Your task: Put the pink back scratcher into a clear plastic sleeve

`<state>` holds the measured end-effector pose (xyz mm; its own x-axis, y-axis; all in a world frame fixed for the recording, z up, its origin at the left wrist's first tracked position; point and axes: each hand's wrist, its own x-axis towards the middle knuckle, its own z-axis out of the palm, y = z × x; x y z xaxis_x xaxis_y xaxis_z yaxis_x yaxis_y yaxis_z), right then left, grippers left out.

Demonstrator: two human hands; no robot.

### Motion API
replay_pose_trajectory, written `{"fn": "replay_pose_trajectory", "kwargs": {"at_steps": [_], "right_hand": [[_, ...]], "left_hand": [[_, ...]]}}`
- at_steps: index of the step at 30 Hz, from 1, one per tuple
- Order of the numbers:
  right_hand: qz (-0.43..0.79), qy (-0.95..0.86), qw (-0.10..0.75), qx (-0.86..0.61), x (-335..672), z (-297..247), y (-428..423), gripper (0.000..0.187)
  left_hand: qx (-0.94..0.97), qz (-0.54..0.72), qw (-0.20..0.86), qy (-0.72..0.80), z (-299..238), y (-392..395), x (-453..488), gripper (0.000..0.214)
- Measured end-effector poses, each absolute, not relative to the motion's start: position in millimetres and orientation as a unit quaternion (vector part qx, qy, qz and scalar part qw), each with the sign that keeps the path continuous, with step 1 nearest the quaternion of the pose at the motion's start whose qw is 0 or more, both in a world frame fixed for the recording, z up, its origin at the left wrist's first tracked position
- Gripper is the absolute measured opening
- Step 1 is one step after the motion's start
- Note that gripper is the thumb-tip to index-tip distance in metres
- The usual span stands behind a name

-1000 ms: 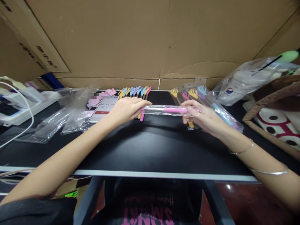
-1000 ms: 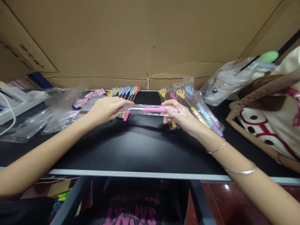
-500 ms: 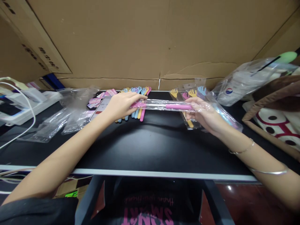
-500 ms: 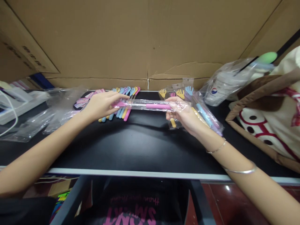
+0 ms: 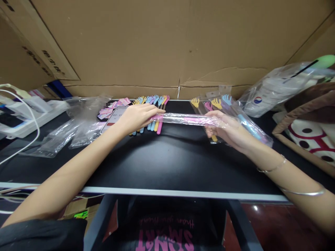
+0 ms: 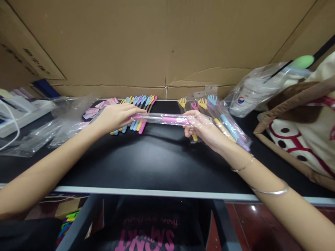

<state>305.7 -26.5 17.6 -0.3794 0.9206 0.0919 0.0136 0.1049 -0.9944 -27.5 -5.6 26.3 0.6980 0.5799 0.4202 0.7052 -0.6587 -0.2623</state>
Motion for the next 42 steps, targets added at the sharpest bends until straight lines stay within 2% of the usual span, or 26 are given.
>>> {"fn": "replay_pose_trajectory", "kwargs": {"at_steps": [5,13,21,28,32,38,42], "right_hand": [[0.558,-0.588,0.444,-0.381,301,23,-29,0.034],[0.594,-0.467,0.507,-0.414,301,24,-22,0.010],[0.649,-0.457,0.469,-0.388,306,33,-22,0.033],[0.614,-0.439,0.500,-0.425,305,35,-22,0.035],[0.606,-0.451,0.511,-0.410,305,32,-19,0.028],[0.656,-0.398,0.523,-0.370,304,32,-19,0.032],[0.615,-0.432,0.526,-0.398,307,24,-15,0.028]], "left_hand": [[-0.885,-0.188,0.200,-0.375,30,-6,-30,0.037],[-0.876,-0.204,0.172,-0.403,31,-8,-28,0.039],[-0.890,-0.177,0.114,-0.403,32,-8,-30,0.037],[-0.899,-0.171,0.011,-0.403,38,-17,-22,0.035],[-0.901,-0.156,-0.091,-0.394,43,-22,-17,0.035],[-0.898,-0.126,-0.195,-0.374,43,-18,-21,0.033],[-0.879,-0.115,-0.287,-0.363,46,-21,-20,0.036]]}}
